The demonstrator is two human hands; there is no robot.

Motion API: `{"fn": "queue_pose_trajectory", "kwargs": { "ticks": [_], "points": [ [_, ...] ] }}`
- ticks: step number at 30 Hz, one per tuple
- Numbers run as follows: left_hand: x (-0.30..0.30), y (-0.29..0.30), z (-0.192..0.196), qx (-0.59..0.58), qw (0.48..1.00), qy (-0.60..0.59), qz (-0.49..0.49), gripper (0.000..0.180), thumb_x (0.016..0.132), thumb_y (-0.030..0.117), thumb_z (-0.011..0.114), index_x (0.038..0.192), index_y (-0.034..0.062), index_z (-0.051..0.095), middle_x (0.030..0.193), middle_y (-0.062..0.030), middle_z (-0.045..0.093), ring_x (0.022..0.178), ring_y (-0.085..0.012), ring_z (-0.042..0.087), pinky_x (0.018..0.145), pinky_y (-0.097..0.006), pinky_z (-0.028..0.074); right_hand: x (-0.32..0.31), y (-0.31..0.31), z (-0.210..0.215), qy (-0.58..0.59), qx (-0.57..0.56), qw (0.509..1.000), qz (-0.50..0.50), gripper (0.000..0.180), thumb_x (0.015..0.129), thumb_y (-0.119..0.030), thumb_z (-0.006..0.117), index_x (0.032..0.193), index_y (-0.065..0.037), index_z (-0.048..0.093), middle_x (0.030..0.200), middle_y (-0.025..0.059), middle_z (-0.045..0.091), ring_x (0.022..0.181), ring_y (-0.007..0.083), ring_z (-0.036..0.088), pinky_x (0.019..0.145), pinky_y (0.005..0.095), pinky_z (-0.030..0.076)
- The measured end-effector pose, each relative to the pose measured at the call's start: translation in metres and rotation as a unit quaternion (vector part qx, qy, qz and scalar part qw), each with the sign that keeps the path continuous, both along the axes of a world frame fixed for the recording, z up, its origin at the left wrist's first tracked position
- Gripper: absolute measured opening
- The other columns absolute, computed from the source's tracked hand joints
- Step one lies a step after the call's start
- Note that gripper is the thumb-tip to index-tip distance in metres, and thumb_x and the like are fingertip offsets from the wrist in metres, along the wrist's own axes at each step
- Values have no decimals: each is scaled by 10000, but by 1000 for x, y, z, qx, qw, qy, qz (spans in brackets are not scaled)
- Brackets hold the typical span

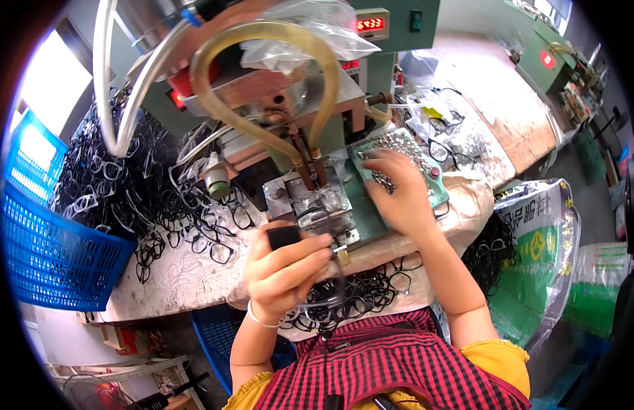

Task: The person repeatedly picks up eyeglass frames and small metal components, places them into a press machine, and operates the machine to attach the components. The person then removes the assembled glasses and places them on the table.

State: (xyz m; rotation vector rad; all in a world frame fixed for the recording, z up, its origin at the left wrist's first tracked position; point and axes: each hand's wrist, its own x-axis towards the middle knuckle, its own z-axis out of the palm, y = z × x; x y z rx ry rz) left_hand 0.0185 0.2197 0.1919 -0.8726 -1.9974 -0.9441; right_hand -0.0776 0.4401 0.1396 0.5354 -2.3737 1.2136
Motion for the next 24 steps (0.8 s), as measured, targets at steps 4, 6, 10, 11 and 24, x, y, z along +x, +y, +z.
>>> {"fn": "queue_pose_trajectory", "kwargs": {
  "ticks": [4,6,10,11,24],
  "points": [
    [-12,1,-7,-86,996,28,-13,145,762,139,788,894,110,738,950,-57,749,776,-239,658,823,-435,546,-22,43,-53,25,130,981,-141,188,763,-138,772,948,-113,747,1257,221,623,1297,389,499,1092,475,385],
    [-14,-2,-9,-83,996,32,-27,159,757,144,783,907,108,742,953,-54,746,767,-233,649,811,-442,550,-21,44,-56,39,100,987,-122,140,759,-129,771,894,-103,744,1241,216,630,1287,387,510,1072,470,404],
    [-10,-4,-12,-84,996,28,-22,147,785,142,769,924,104,745,976,-55,745,782,-236,655,825,-452,550,-24,29,-45,118,136,983,-34,122,777,-97,708,892,-62,687,1198,189,642,1263,382,531,959,467,484],
    [-11,-1,-13,-80,996,29,-23,140,790,140,767,923,103,744,979,-56,745,789,-235,658,830,-453,550,-29,25,-42,121,155,981,5,125,780,-90,690,899,-57,673,1188,186,643,1256,379,535,938,467,496],
    [55,-164,-25,-186,798,-121,560,314,776,-103,594,975,100,728,1445,-138,543,1279,-328,526,1076,-430,377,-27,11,-30,-21,-100,993,-52,130,823,-41,674,946,-27,712,885,102,712,818,233,670,756,333,513]
  ]
}}
